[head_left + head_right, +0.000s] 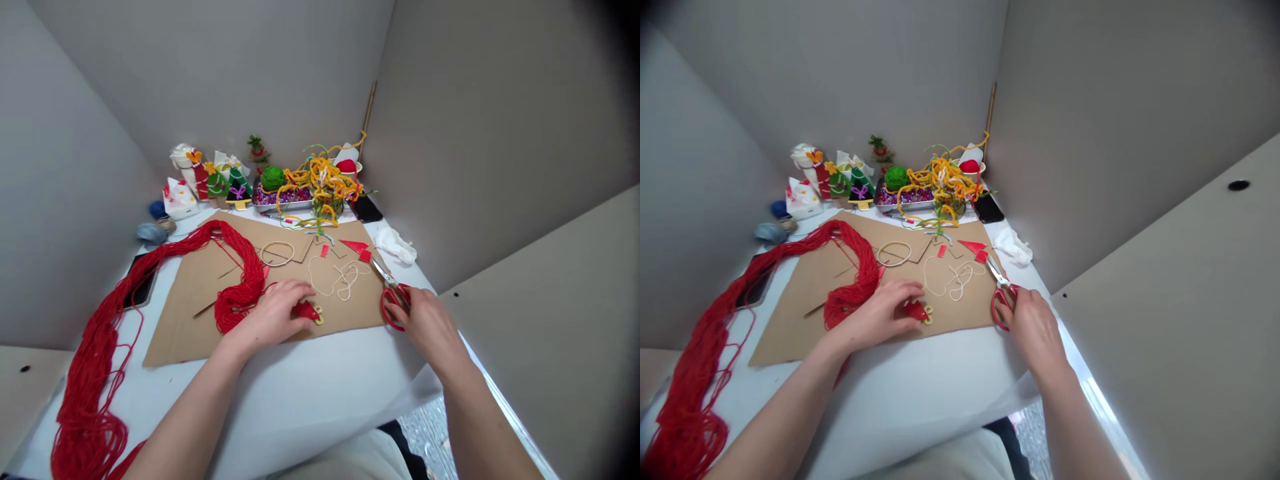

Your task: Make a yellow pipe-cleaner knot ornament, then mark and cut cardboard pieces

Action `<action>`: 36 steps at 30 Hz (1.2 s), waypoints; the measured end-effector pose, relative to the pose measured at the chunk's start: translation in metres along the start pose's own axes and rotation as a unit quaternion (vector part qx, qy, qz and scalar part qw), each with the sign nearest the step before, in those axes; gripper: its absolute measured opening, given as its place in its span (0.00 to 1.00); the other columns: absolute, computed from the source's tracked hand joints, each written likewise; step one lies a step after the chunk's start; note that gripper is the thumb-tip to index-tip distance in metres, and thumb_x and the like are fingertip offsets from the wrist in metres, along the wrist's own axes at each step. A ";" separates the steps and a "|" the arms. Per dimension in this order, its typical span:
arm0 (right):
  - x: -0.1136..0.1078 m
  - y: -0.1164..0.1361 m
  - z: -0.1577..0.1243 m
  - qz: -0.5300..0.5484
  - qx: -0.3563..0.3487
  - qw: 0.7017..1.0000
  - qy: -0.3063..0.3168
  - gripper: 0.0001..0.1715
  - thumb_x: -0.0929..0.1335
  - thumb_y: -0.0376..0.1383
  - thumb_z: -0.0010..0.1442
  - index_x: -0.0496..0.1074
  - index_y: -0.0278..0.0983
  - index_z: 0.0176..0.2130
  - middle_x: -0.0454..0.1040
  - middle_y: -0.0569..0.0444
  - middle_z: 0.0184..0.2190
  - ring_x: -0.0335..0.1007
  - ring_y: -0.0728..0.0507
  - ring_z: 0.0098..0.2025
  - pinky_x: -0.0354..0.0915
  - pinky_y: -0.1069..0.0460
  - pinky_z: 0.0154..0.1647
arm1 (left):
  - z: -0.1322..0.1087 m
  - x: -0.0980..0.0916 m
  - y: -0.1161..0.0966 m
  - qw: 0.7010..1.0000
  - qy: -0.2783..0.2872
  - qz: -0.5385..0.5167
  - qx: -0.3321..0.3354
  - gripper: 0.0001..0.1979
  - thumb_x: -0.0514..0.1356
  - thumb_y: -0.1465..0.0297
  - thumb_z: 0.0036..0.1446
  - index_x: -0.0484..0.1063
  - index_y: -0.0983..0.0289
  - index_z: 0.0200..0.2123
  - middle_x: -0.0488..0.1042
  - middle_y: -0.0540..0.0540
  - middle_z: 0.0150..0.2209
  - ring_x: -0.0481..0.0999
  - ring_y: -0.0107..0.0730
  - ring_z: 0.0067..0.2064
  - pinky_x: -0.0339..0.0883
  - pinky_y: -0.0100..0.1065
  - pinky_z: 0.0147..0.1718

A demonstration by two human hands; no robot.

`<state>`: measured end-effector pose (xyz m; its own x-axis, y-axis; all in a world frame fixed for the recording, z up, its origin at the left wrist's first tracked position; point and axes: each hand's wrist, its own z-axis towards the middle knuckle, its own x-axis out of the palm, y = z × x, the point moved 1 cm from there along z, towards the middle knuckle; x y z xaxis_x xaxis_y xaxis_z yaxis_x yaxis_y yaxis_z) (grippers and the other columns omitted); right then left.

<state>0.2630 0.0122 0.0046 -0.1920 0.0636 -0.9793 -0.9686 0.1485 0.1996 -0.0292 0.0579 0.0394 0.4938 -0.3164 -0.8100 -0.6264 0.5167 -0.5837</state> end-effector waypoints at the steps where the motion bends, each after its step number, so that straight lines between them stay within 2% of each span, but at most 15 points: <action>1: 0.001 0.000 0.002 0.000 -0.002 1.000 -0.001 0.18 0.61 0.46 0.60 0.67 0.34 0.38 0.69 0.45 0.33 0.67 0.39 0.34 0.59 0.50 0.31 | -0.004 0.001 0.000 1.000 0.013 -0.006 -0.001 0.21 0.65 0.66 0.48 0.70 0.57 0.48 0.71 0.57 0.50 0.66 0.45 0.53 0.57 0.44 0.52; 6: 0.006 0.005 0.010 0.012 -0.023 0.999 -0.023 0.22 0.61 0.49 0.60 0.67 0.33 0.38 0.69 0.45 0.33 0.67 0.39 0.35 0.61 0.48 0.35 | -0.007 0.007 0.004 0.998 0.003 -0.055 -0.018 0.16 0.63 0.69 0.50 0.73 0.57 0.44 0.75 0.56 0.43 0.70 0.42 0.47 0.60 0.43 0.49; 8: 0.007 0.007 0.010 0.012 -0.032 0.999 -0.031 0.22 0.62 0.49 0.60 0.67 0.32 0.41 0.69 0.44 0.34 0.67 0.38 0.36 0.62 0.47 0.37 | -0.006 0.006 0.006 0.986 -0.020 -0.155 -0.053 0.18 0.63 0.68 0.49 0.71 0.58 0.46 0.74 0.57 0.45 0.71 0.42 0.48 0.62 0.42 0.49; 9: 0.006 0.008 0.010 0.007 -0.038 0.999 -0.034 0.22 0.62 0.48 0.61 0.68 0.32 0.42 0.69 0.44 0.35 0.66 0.38 0.37 0.62 0.47 0.38 | -0.007 0.005 0.007 0.969 -0.039 -0.230 -0.076 0.20 0.64 0.68 0.48 0.70 0.59 0.47 0.73 0.58 0.46 0.71 0.41 0.48 0.63 0.42 0.49; 10: 0.004 0.009 0.010 0.002 -0.044 0.998 -0.038 0.22 0.62 0.47 0.61 0.68 0.32 0.42 0.69 0.44 0.35 0.66 0.37 0.38 0.62 0.46 0.40 | -0.008 0.003 0.008 0.942 -0.062 -0.316 -0.097 0.21 0.64 0.67 0.49 0.69 0.59 0.48 0.73 0.58 0.47 0.72 0.41 0.49 0.64 0.41 0.48; 12: -0.003 0.014 0.010 -0.003 -0.056 0.997 -0.053 0.20 0.63 0.46 0.61 0.69 0.32 0.41 0.70 0.43 0.36 0.65 0.35 0.40 0.62 0.44 0.42 | -0.010 0.001 0.010 0.862 -0.105 -0.481 -0.123 0.21 0.63 0.65 0.51 0.68 0.60 0.49 0.73 0.59 0.49 0.73 0.41 0.49 0.65 0.41 0.48; 15: -0.022 0.031 0.012 0.052 -0.081 0.991 -0.090 0.18 0.63 0.45 0.61 0.69 0.34 0.42 0.70 0.43 0.40 0.64 0.35 0.43 0.61 0.44 0.45 | -0.010 0.001 0.014 0.747 -0.128 -0.637 -0.144 0.19 0.59 0.60 0.55 0.68 0.59 0.49 0.73 0.60 0.50 0.75 0.40 0.47 0.67 0.42 0.48; 18: -0.040 0.066 0.019 0.186 -0.142 0.968 -0.093 0.16 0.63 0.44 0.61 0.69 0.38 0.44 0.71 0.47 0.43 0.66 0.38 0.46 0.62 0.46 0.47 | -0.005 0.008 0.017 0.681 -0.125 -0.703 -0.161 0.17 0.55 0.58 0.57 0.69 0.60 0.46 0.73 0.60 0.51 0.75 0.38 0.47 0.67 0.41 0.48; 20: -0.041 0.095 0.028 0.299 -0.191 0.933 -0.062 0.14 0.63 0.44 0.61 0.69 0.40 0.44 0.72 0.49 0.44 0.68 0.41 0.46 0.63 0.47 0.47 | -0.001 0.014 0.018 0.654 -0.123 -0.728 -0.161 0.15 0.55 0.60 0.59 0.70 0.60 0.45 0.73 0.59 0.50 0.75 0.37 0.47 0.67 0.41 0.49; 22: -0.032 0.124 0.039 0.402 -0.217 0.889 -0.023 0.13 0.63 0.42 0.62 0.70 0.39 0.44 0.73 0.49 0.43 0.69 0.43 0.45 0.65 0.49 0.46 | 0.002 0.020 0.019 0.636 -0.128 -0.746 -0.152 0.13 0.55 0.63 0.59 0.70 0.60 0.45 0.75 0.58 0.48 0.76 0.35 0.46 0.67 0.40 0.49; 24: -0.015 0.146 0.047 0.484 -0.202 0.851 0.004 0.13 0.62 0.41 0.63 0.69 0.38 0.43 0.73 0.50 0.42 0.70 0.44 0.43 0.66 0.49 0.45 | 0.004 0.026 0.021 0.624 -0.148 -0.754 -0.143 0.12 0.56 0.65 0.59 0.71 0.59 0.45 0.76 0.56 0.47 0.76 0.34 0.45 0.67 0.38 0.49; 26: 0.003 0.158 0.050 0.530 -0.175 0.829 0.019 0.14 0.61 0.41 0.63 0.69 0.37 0.44 0.74 0.49 0.41 0.71 0.44 0.42 0.67 0.49 0.44 | 0.004 0.031 0.024 0.615 -0.182 -0.754 -0.141 0.11 0.58 0.68 0.58 0.71 0.60 0.45 0.76 0.56 0.46 0.76 0.33 0.45 0.67 0.37 0.48; 30: 0.024 0.161 0.044 0.510 -0.173 0.842 -0.030 0.14 0.62 0.41 0.63 0.67 0.37 0.45 0.71 0.48 0.42 0.69 0.43 0.43 0.66 0.48 0.45 | 0.005 0.037 0.030 0.607 -0.234 -0.746 -0.146 0.10 0.59 0.71 0.57 0.73 0.64 0.42 0.77 0.58 0.45 0.76 0.35 0.47 0.67 0.39 0.49; 34: 0.025 0.156 0.038 0.475 -0.215 0.852 -0.053 0.11 0.62 0.38 0.63 0.67 0.38 0.45 0.69 0.48 0.41 0.67 0.43 0.43 0.66 0.48 0.44 | 0.006 0.039 0.031 0.606 -0.243 -0.743 -0.150 0.10 0.59 0.71 0.57 0.73 0.66 0.42 0.77 0.59 0.46 0.75 0.38 0.48 0.67 0.40 0.50; 36: 0.025 0.154 0.038 0.464 -0.232 0.853 -0.060 0.11 0.63 0.37 0.62 0.66 0.38 0.45 0.69 0.48 0.41 0.66 0.43 0.44 0.65 0.48 0.46 | 0.006 0.039 0.031 0.593 -0.249 -0.749 -0.162 0.11 0.57 0.69 0.57 0.73 0.66 0.42 0.77 0.60 0.45 0.75 0.39 0.48 0.67 0.41 0.49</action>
<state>0.1153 0.0745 0.0123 -0.9194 0.0464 -0.3907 -0.3721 -0.4252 0.8251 -0.0256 0.0668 -0.0099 0.7090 0.0880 0.6997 0.6954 -0.2523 -0.6729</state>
